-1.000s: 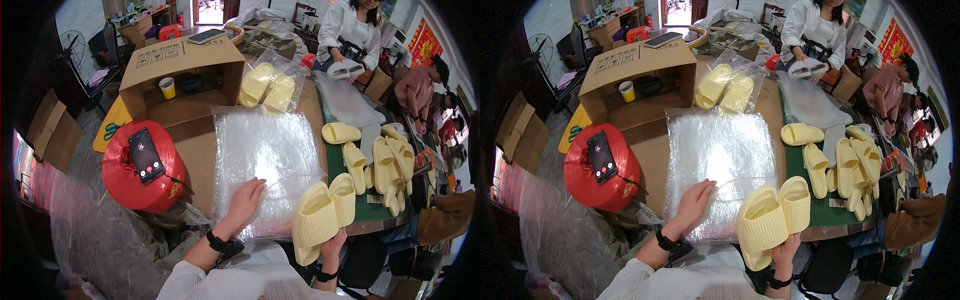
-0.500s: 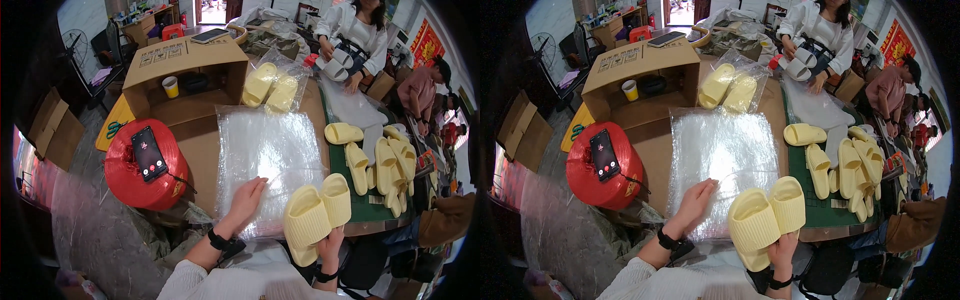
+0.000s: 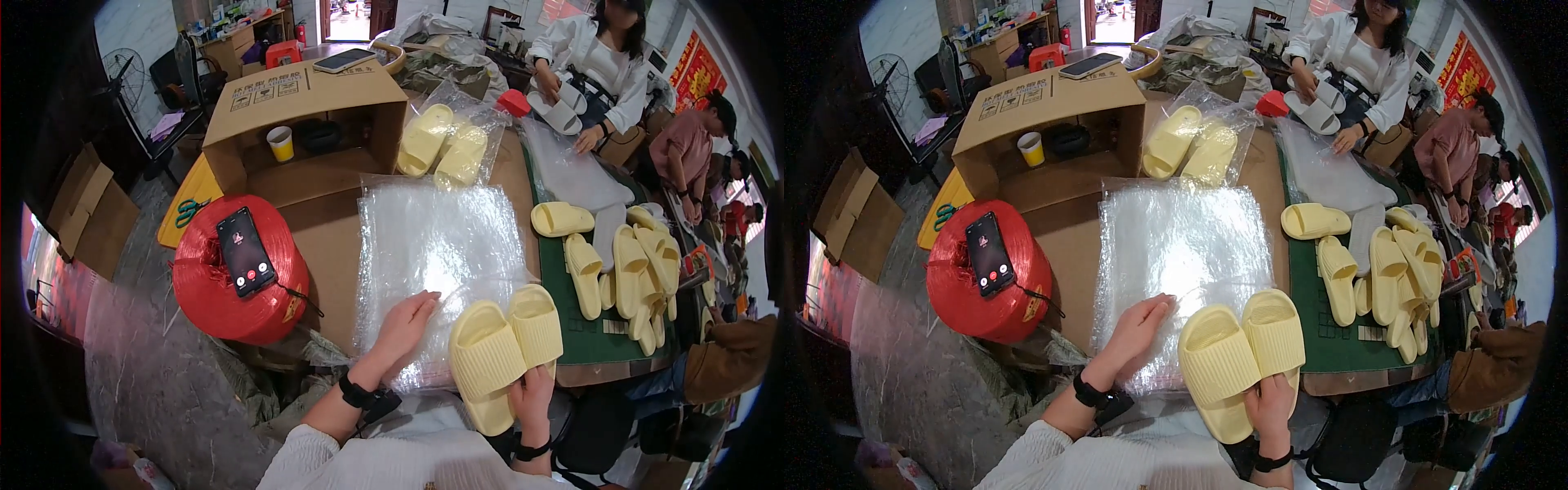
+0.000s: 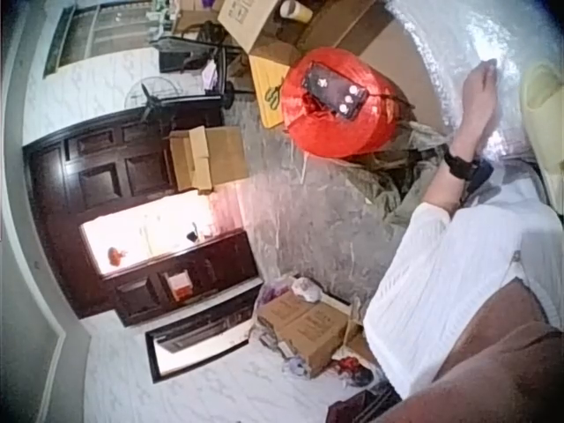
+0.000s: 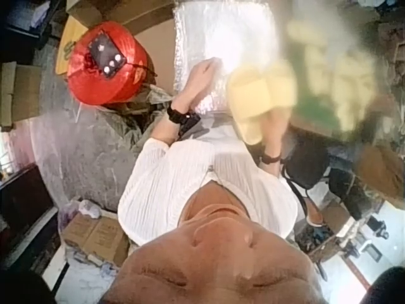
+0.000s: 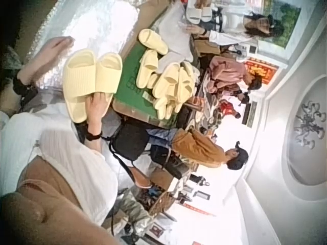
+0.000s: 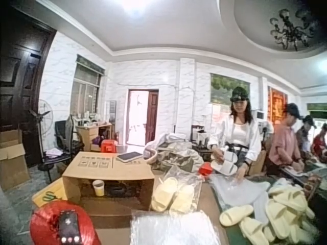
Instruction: Packaging various colored slippers into plastic bags at a manufacturing facility.
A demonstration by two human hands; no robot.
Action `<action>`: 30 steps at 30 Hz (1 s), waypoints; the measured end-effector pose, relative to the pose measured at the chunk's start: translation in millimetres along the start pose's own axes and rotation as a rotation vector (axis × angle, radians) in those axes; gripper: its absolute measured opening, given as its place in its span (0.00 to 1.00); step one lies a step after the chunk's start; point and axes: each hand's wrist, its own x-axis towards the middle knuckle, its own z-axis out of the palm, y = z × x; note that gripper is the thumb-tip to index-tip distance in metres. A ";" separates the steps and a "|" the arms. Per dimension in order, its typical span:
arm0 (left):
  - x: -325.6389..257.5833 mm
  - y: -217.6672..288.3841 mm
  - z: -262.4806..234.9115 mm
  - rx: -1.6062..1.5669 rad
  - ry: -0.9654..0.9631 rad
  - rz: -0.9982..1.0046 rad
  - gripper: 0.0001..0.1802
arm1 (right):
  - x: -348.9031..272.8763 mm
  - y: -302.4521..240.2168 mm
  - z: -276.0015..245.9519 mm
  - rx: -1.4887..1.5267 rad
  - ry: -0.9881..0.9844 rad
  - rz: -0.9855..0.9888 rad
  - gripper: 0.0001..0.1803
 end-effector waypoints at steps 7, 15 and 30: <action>-10.9 6.5 -7.2 0.230 -0.136 0.210 0.32 | 4.0 2.7 5.7 -0.046 0.030 -0.020 0.14; -17.2 -7.7 -6.7 0.351 -0.267 0.421 0.37 | 6.1 4.4 6.3 -0.058 0.026 0.021 0.13; -4.7 0.3 -7.6 -0.161 -0.184 0.106 0.27 | -6.2 -13.9 -9.2 0.037 -0.085 -0.213 0.25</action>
